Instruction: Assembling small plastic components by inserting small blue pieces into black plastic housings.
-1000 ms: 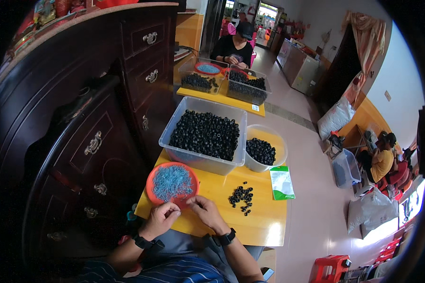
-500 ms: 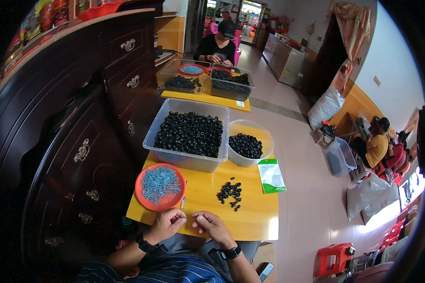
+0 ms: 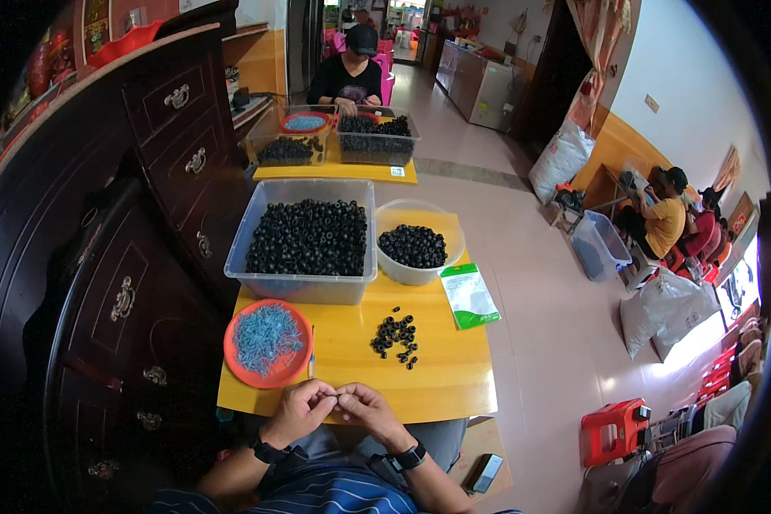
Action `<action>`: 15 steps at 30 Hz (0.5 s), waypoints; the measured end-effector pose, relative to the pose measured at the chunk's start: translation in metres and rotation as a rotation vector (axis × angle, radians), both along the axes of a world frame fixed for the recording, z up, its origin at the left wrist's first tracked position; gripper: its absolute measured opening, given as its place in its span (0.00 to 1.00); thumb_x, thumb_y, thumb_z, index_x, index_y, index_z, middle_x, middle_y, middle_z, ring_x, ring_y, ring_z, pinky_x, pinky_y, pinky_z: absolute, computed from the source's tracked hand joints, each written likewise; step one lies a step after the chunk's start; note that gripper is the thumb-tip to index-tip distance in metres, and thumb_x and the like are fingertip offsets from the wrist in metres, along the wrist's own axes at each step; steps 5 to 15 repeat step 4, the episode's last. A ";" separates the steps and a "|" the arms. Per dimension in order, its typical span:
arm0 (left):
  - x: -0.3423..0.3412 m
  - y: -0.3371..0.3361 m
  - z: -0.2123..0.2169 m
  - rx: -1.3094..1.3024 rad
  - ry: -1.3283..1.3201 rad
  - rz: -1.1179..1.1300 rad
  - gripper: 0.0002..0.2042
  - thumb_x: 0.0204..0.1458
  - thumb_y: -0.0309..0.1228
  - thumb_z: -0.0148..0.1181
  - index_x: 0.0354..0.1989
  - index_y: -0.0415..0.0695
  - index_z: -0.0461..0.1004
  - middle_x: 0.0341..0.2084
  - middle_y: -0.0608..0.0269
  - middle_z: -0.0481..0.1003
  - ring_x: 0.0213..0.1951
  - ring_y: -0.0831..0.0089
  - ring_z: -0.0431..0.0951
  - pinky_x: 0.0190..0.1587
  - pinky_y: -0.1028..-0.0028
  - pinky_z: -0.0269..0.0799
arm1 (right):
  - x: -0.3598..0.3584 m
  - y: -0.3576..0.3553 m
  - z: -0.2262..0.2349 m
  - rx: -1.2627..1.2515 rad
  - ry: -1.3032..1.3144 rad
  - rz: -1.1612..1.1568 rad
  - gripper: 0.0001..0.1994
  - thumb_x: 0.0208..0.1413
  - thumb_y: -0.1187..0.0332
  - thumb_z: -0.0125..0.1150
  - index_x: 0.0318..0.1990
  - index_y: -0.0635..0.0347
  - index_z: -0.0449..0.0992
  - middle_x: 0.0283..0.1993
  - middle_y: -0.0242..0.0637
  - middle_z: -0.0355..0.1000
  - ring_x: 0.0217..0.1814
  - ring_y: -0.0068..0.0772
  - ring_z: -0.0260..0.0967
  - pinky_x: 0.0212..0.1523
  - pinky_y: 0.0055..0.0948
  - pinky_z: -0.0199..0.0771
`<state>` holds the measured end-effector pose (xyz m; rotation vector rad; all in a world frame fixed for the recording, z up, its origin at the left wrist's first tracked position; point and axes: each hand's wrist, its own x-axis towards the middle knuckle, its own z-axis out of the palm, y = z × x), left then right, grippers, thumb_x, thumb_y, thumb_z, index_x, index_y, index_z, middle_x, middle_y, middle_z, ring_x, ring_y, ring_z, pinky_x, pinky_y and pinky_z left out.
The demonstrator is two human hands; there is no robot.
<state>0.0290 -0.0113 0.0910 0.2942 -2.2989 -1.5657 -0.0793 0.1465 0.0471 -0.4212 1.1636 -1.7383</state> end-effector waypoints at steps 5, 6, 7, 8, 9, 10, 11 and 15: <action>0.001 -0.001 0.001 -0.017 0.013 -0.012 0.04 0.57 0.24 0.63 0.35 0.37 0.77 0.23 0.62 0.79 0.23 0.77 0.78 0.26 0.75 0.72 | 0.002 0.004 -0.005 0.019 -0.076 0.033 0.13 0.70 0.62 0.58 0.55 0.57 0.77 0.46 0.27 0.77 0.41 0.15 0.70 0.46 0.17 0.73; 0.001 -0.001 0.001 -0.017 0.013 -0.012 0.04 0.57 0.24 0.63 0.35 0.37 0.77 0.23 0.62 0.79 0.23 0.77 0.78 0.26 0.75 0.72 | 0.002 0.004 -0.005 0.019 -0.076 0.033 0.13 0.70 0.62 0.58 0.55 0.57 0.77 0.46 0.27 0.77 0.41 0.15 0.70 0.46 0.17 0.73; 0.001 -0.001 0.001 -0.017 0.013 -0.012 0.04 0.57 0.24 0.63 0.35 0.37 0.77 0.23 0.62 0.79 0.23 0.77 0.78 0.26 0.75 0.72 | 0.002 0.004 -0.005 0.019 -0.076 0.033 0.13 0.70 0.62 0.58 0.55 0.57 0.77 0.46 0.27 0.77 0.41 0.15 0.70 0.46 0.17 0.73; 0.001 -0.001 0.001 -0.017 0.013 -0.012 0.04 0.57 0.24 0.63 0.35 0.37 0.77 0.23 0.62 0.79 0.23 0.77 0.78 0.26 0.75 0.72 | 0.002 0.004 -0.005 0.019 -0.076 0.033 0.13 0.70 0.62 0.58 0.55 0.57 0.77 0.46 0.27 0.77 0.41 0.15 0.70 0.46 0.17 0.73; 0.001 -0.001 0.001 -0.017 0.013 -0.012 0.04 0.57 0.24 0.63 0.35 0.37 0.77 0.23 0.62 0.79 0.23 0.77 0.78 0.26 0.75 0.72 | 0.002 0.004 -0.005 0.019 -0.076 0.033 0.13 0.70 0.62 0.58 0.55 0.57 0.77 0.46 0.27 0.77 0.41 0.15 0.70 0.46 0.17 0.73; 0.001 -0.001 0.001 -0.017 0.013 -0.012 0.04 0.57 0.24 0.63 0.35 0.37 0.77 0.23 0.62 0.79 0.23 0.77 0.78 0.26 0.75 0.72 | 0.002 0.004 -0.005 0.019 -0.076 0.033 0.13 0.70 0.62 0.58 0.55 0.57 0.77 0.46 0.27 0.77 0.41 0.15 0.70 0.46 0.17 0.73; 0.001 -0.001 0.001 -0.017 0.013 -0.012 0.04 0.57 0.24 0.63 0.35 0.37 0.77 0.23 0.62 0.79 0.23 0.77 0.78 0.26 0.75 0.72 | 0.002 0.004 -0.005 0.019 -0.076 0.033 0.13 0.70 0.62 0.58 0.55 0.57 0.77 0.46 0.27 0.77 0.41 0.15 0.70 0.46 0.17 0.73; 0.001 -0.001 0.001 -0.017 0.013 -0.012 0.04 0.57 0.24 0.63 0.35 0.37 0.77 0.23 0.62 0.79 0.23 0.77 0.78 0.26 0.75 0.72 | 0.002 0.004 -0.005 0.019 -0.076 0.033 0.13 0.70 0.62 0.58 0.55 0.57 0.77 0.46 0.27 0.77 0.41 0.15 0.70 0.46 0.17 0.73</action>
